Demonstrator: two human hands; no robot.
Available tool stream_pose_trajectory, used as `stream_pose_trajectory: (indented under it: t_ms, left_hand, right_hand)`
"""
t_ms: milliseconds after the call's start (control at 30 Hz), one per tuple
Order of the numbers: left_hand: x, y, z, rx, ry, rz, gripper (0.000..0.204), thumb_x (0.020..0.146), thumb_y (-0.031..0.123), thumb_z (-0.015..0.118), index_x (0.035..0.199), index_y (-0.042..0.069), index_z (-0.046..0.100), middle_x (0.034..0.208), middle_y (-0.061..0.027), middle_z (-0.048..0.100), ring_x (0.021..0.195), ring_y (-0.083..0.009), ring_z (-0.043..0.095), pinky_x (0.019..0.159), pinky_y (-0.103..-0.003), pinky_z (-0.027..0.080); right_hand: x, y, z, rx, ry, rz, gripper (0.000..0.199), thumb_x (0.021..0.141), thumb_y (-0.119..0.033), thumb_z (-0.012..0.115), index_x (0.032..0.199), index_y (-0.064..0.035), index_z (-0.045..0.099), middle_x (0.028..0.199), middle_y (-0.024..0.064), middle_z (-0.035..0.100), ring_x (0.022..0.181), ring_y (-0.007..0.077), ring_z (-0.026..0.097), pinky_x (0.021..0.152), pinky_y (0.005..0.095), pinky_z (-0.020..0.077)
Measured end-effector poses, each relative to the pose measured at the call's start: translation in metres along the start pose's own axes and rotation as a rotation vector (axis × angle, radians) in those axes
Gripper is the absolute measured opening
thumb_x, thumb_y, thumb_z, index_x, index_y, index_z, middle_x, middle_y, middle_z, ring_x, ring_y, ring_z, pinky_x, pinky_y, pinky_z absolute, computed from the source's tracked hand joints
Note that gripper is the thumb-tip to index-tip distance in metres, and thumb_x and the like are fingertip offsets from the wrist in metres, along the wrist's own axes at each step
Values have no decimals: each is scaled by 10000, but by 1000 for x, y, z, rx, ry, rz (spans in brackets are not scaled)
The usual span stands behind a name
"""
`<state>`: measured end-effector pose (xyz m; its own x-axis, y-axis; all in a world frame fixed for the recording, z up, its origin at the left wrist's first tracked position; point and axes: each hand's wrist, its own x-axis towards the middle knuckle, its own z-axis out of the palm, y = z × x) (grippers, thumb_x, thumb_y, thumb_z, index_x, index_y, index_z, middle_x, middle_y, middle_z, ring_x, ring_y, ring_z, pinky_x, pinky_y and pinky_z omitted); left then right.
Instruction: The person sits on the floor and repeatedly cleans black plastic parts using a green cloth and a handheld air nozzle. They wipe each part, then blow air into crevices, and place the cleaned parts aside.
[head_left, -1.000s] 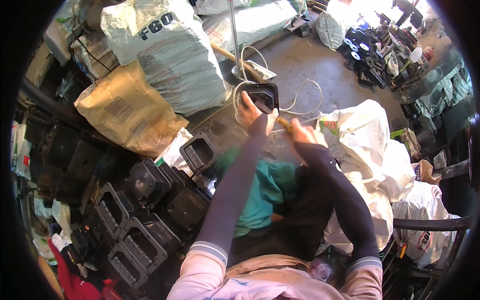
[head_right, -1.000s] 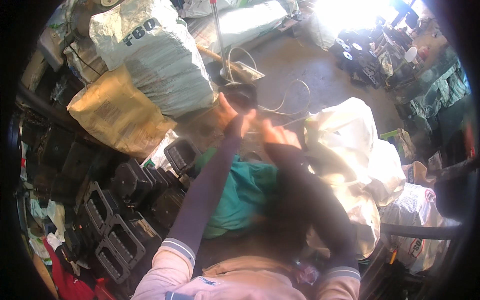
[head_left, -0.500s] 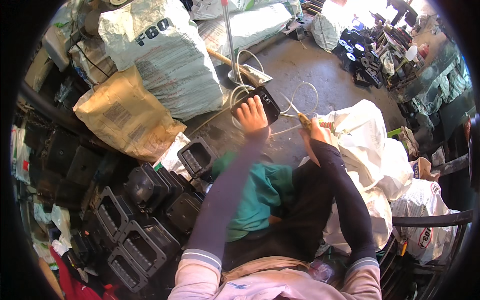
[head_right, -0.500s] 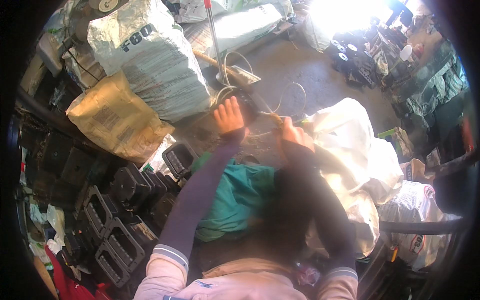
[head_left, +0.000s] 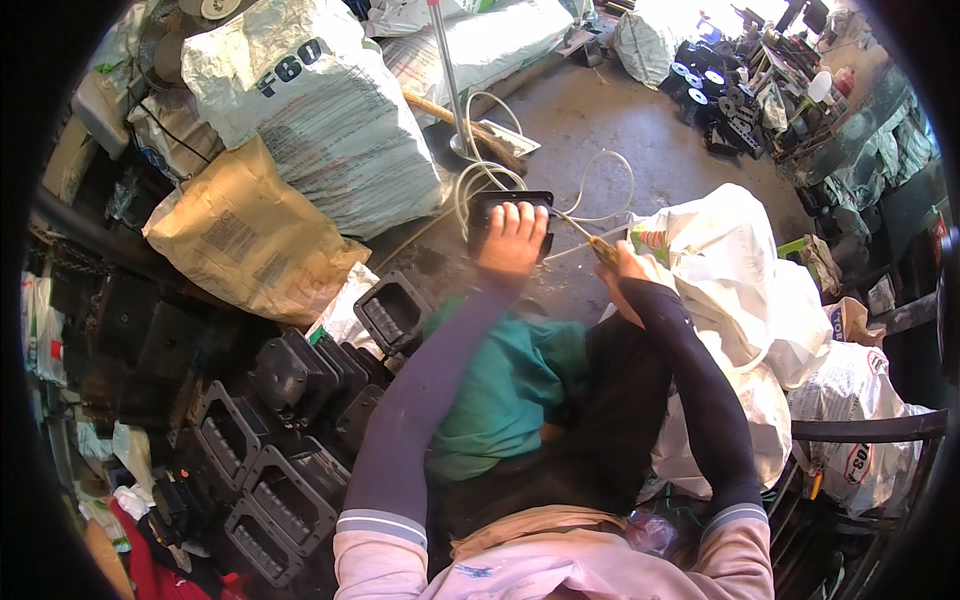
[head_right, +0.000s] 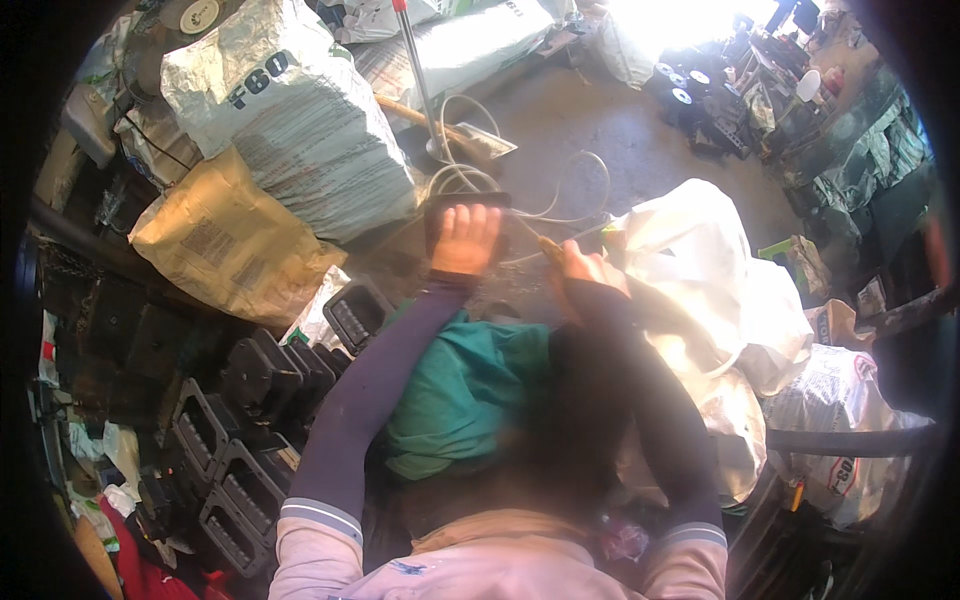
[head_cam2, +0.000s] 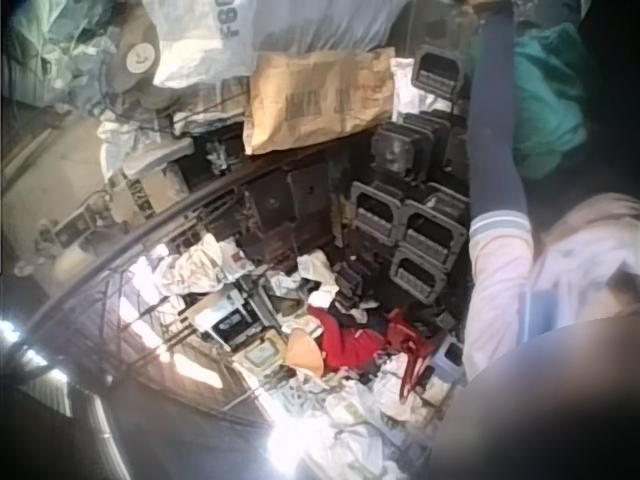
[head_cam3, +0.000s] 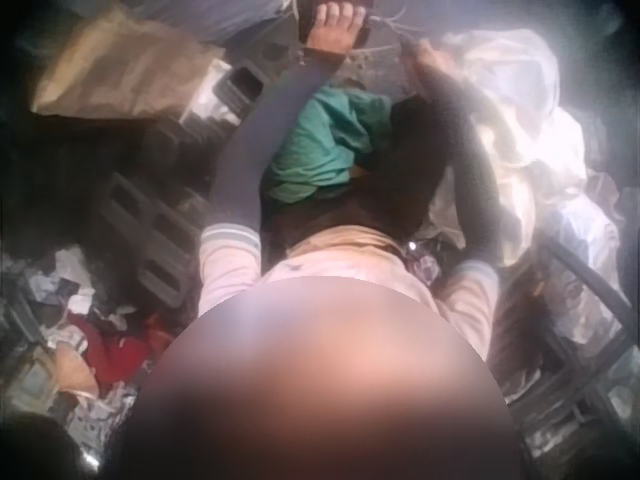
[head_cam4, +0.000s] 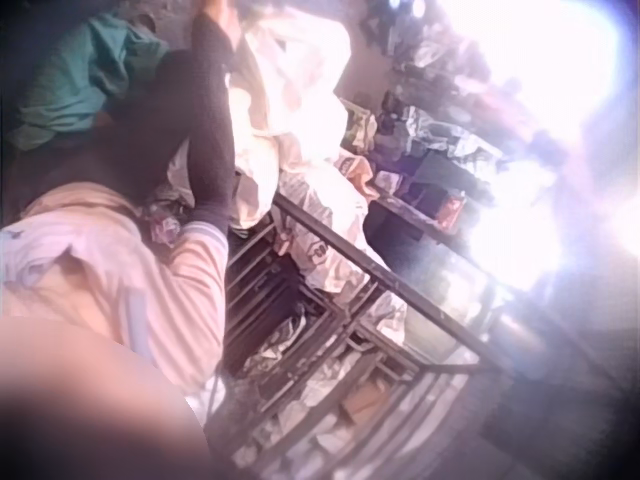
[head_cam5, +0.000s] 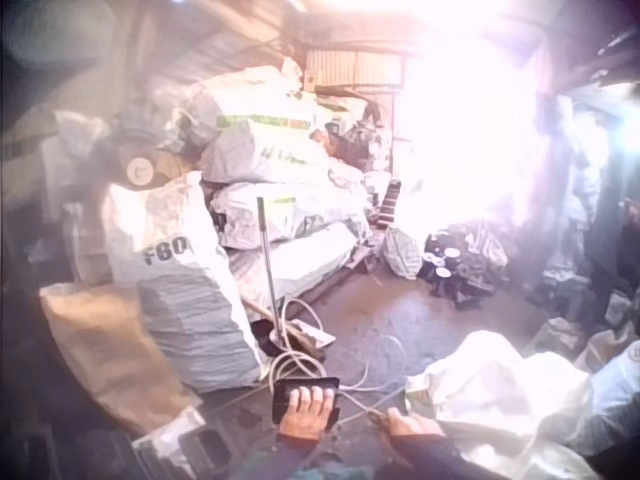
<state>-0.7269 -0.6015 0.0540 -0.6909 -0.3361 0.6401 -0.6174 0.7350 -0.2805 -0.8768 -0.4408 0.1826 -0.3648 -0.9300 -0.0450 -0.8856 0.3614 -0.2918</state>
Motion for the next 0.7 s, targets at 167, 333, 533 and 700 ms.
stream_pose_trajectory:
  t_ms: [167,333,533,700]
  left_hand:
    - [2,-9,-5,13,-48,-273,837,725,210,725,1457,-19,389,1346,-209,464,1227,-378,464,1095,-541,337]
    - [5,-7,-16,-280,-138,-518,1118,623,340,847,1507,-23,265,1392,-230,424,1263,-387,448,1102,-527,338]
    - [14,-19,-25,-721,-296,-1124,1217,648,453,866,1557,39,172,1395,-297,446,1299,-425,454,1104,-486,370]
    - [6,-40,-12,-1149,-187,-1767,1186,717,483,835,1589,117,120,1542,-293,295,1366,-396,428,1105,-434,404]
  right_hand:
    - [-20,7,5,-15,-100,63,350,924,-341,627,1085,-45,534,912,242,688,922,449,658,809,530,505]
    - [-24,-6,4,-52,-44,-43,355,947,-357,604,1076,-41,509,900,276,678,882,478,658,779,546,513]
    - [-27,-9,14,-79,-101,-62,342,944,-357,602,1058,-55,486,860,252,678,843,454,665,724,539,515]
    - [-33,-12,35,-9,-47,-90,262,931,-264,590,1025,-46,479,813,213,675,776,437,669,672,531,517]
